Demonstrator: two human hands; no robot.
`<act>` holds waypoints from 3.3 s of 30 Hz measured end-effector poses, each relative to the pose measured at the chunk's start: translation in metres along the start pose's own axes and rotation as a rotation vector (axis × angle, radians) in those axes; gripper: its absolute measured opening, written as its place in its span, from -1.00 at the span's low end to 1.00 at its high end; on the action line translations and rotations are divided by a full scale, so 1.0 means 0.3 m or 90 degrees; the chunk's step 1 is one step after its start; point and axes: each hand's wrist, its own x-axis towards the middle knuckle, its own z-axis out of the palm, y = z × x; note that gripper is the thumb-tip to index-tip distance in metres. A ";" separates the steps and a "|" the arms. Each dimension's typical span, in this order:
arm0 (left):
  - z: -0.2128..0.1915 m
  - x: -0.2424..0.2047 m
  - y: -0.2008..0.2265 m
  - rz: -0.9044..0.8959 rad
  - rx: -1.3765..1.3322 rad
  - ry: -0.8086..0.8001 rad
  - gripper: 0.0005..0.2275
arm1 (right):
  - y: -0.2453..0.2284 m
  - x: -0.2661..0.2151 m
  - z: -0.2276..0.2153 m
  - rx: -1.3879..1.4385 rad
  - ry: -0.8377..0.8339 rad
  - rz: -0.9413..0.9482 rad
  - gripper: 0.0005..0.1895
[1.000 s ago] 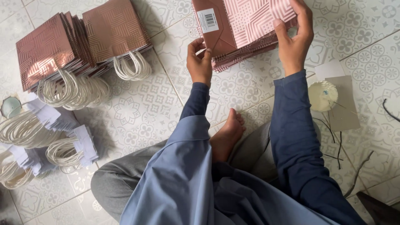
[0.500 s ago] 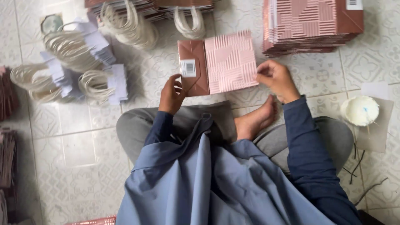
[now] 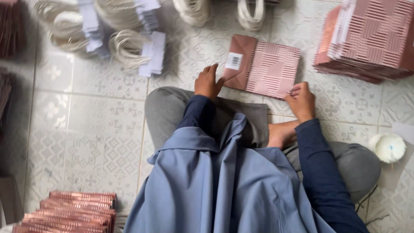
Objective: Attaching string handles to paper gift bags using adhesive and paper reinforcement strips.
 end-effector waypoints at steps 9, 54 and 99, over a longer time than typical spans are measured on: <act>-0.499 0.017 -0.414 -0.011 -0.195 0.517 -0.70 | -0.279 -0.036 -0.110 -0.200 -0.144 0.110 -0.41; -0.529 0.011 -0.177 0.001 -0.461 0.513 -0.78 | -0.980 -0.109 0.335 0.667 -0.221 -0.201 -0.74; 0.744 -0.109 0.994 0.372 0.162 -0.010 -0.66 | 0.778 -0.662 -0.698 -0.036 0.675 -0.098 -0.82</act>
